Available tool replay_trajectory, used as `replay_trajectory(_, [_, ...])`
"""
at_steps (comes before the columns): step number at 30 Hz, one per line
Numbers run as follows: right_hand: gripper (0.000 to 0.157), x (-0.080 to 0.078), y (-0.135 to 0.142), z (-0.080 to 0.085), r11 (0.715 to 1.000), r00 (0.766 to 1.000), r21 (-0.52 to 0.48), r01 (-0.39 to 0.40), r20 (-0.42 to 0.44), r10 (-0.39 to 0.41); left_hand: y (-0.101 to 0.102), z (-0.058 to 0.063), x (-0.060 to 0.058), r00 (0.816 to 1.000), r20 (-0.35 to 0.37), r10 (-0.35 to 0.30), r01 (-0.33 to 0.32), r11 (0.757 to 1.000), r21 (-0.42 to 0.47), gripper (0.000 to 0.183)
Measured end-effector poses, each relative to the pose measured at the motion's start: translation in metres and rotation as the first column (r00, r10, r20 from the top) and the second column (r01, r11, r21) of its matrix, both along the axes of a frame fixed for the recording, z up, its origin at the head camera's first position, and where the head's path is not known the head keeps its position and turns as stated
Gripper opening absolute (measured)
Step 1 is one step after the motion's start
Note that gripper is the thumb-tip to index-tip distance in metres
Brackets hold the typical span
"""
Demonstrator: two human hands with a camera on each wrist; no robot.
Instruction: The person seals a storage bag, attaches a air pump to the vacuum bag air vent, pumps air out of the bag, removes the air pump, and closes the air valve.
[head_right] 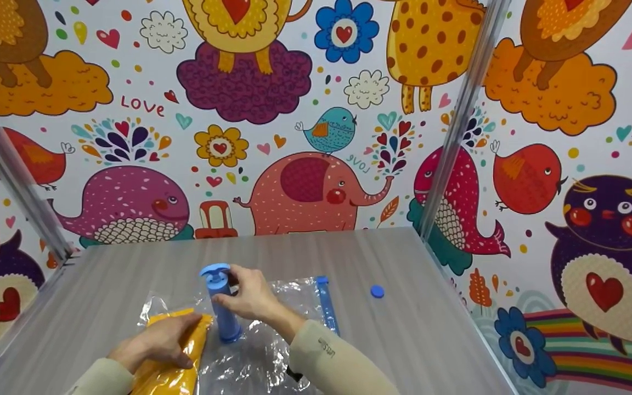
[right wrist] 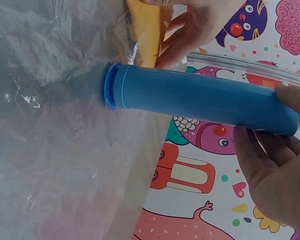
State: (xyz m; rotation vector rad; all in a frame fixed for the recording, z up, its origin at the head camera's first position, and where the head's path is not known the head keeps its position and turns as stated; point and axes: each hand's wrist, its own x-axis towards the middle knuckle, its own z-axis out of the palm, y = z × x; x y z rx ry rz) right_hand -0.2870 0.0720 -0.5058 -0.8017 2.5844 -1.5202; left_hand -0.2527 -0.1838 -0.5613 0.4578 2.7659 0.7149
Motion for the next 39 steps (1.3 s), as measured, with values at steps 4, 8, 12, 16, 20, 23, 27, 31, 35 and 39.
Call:
replay_trajectory(4, [0.05,0.001,-0.001,-0.002,1.0,1.0,0.01,0.023,0.001,-0.023,0.001,-0.001,0.001,1.0,-0.008,0.001,-0.001,1.0,0.0,0.105])
replay_trajectory(8, [0.047,0.002,-0.002,-0.004,0.999,0.999,0.018,0.049,-0.02,-0.049,0.003,0.001,0.001,1.0,-0.015,-0.002,0.002,1.0,0.003,0.102])
replay_trajectory(12, [0.044,0.002,-0.003,-0.004,0.997,0.997,0.019,0.069,-0.036,-0.068,0.006,0.003,0.001,1.0,-0.008,0.0,0.0,1.0,-0.006,0.102])
replay_trajectory(16, [0.044,0.002,-0.003,-0.005,0.996,0.996,0.021,0.081,-0.036,-0.081,0.006,0.004,0.001,1.0,0.002,0.014,-0.014,1.0,-0.013,0.104])
replay_trajectory(20, [0.044,0.002,-0.003,-0.005,0.995,0.995,0.037,0.093,-0.048,-0.091,0.006,0.005,0.001,1.0,0.0,0.021,-0.021,1.0,-0.02,0.104])
replay_trajectory(23, [0.044,0.002,-0.003,-0.005,0.994,0.994,0.048,0.097,-0.054,-0.095,0.006,0.005,0.001,1.0,0.013,0.027,-0.026,0.999,-0.018,0.105])
replay_trajectory(27, [0.046,0.001,-0.003,-0.003,0.994,0.995,0.058,0.094,-0.043,-0.091,0.006,0.004,0.001,0.999,0.034,0.039,-0.039,0.999,-0.012,0.106])
replay_trajectory(31, [0.049,-0.001,-0.003,-0.001,0.993,0.995,0.072,0.091,-0.05,-0.087,0.005,0.001,0.0,0.999,0.038,0.038,-0.037,0.999,-0.01,0.106])
replay_trajectory(35, [0.05,-0.005,-0.003,-0.001,0.994,0.995,0.064,0.085,-0.066,-0.081,0.004,0.0,-0.001,1.0,0.009,0.004,-0.004,1.0,-0.019,0.105])
replay_trajectory(39, [0.047,-0.008,-0.002,0.0,0.996,0.996,0.048,0.073,-0.052,-0.07,0.004,0.0,-0.003,0.999,-0.032,-0.024,0.023,1.0,-0.014,0.103])
